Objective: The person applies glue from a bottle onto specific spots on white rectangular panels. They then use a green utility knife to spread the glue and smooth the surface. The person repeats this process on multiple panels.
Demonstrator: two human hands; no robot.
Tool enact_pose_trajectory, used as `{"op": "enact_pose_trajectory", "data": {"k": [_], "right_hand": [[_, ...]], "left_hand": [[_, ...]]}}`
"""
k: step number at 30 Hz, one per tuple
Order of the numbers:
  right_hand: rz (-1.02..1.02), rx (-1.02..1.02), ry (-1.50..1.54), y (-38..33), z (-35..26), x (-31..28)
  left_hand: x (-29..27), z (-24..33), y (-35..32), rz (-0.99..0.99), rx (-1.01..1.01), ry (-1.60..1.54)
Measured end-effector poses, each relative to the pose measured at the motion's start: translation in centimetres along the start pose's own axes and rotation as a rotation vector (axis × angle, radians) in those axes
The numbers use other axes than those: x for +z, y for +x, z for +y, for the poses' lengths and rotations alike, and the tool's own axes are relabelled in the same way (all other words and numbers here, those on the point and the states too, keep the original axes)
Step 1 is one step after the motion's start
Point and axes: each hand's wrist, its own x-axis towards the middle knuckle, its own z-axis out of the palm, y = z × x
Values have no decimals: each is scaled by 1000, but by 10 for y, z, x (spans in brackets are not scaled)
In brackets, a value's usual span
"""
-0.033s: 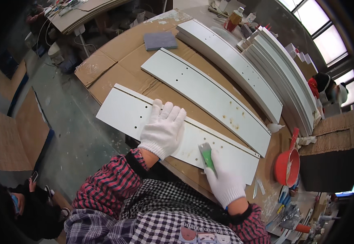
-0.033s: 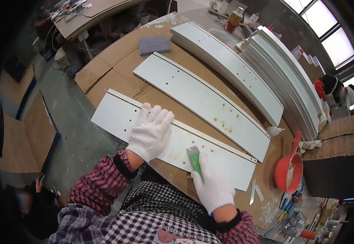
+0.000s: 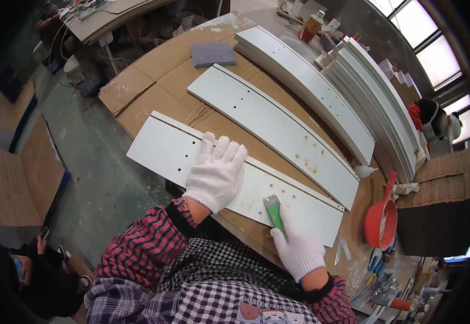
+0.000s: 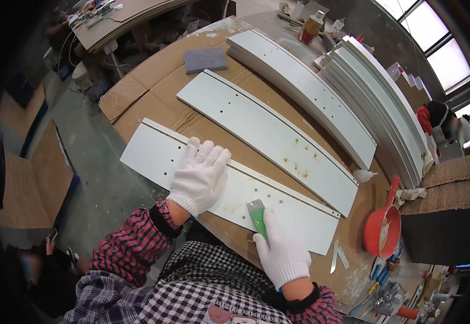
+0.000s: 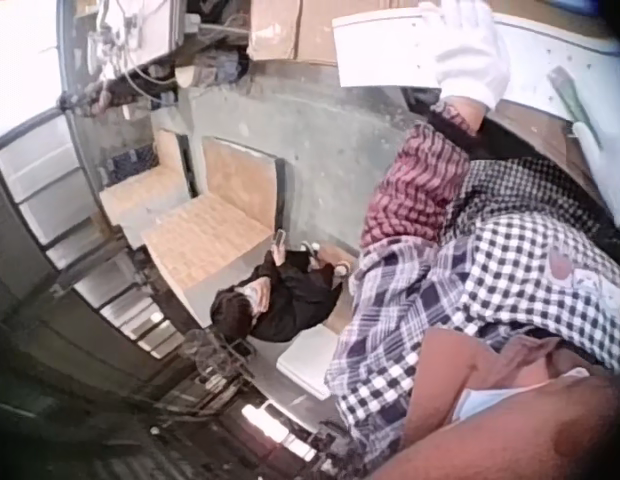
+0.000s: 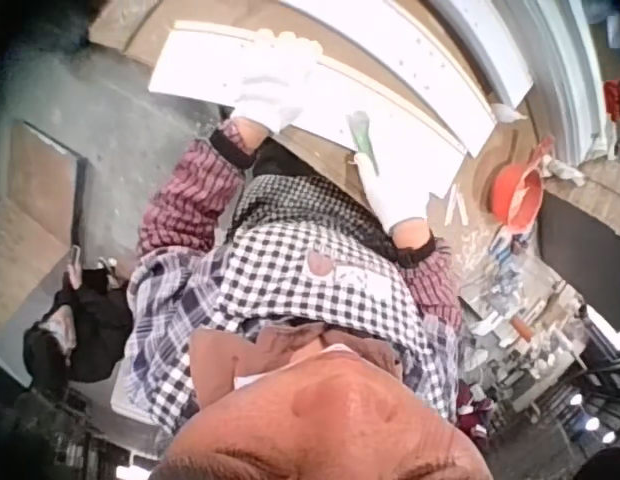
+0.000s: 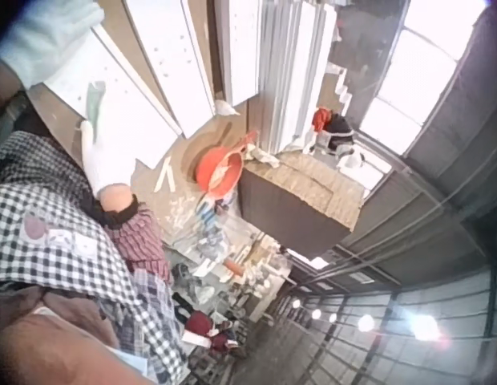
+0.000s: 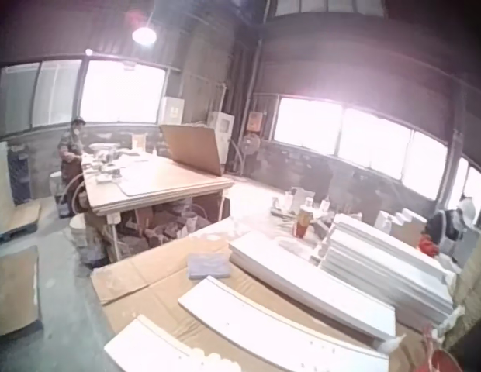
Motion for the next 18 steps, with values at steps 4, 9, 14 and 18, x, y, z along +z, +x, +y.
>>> {"op": "enact_pose_trajectory", "data": {"k": [4, 9, 14, 18], "right_hand": [[-332, 332, 74, 39, -17, -11], [-294, 307, 149, 31, 1, -4], [-175, 339, 211, 14, 47, -30], [-378, 384, 73, -22, 75, -42]], "left_hand": [[3, 2, -2, 20, -6, -8], [-1, 3, -2, -41, -9, 9], [0, 3, -2, -20, -17, -2], [-4, 5, -1, -71, -29, -35]]}}
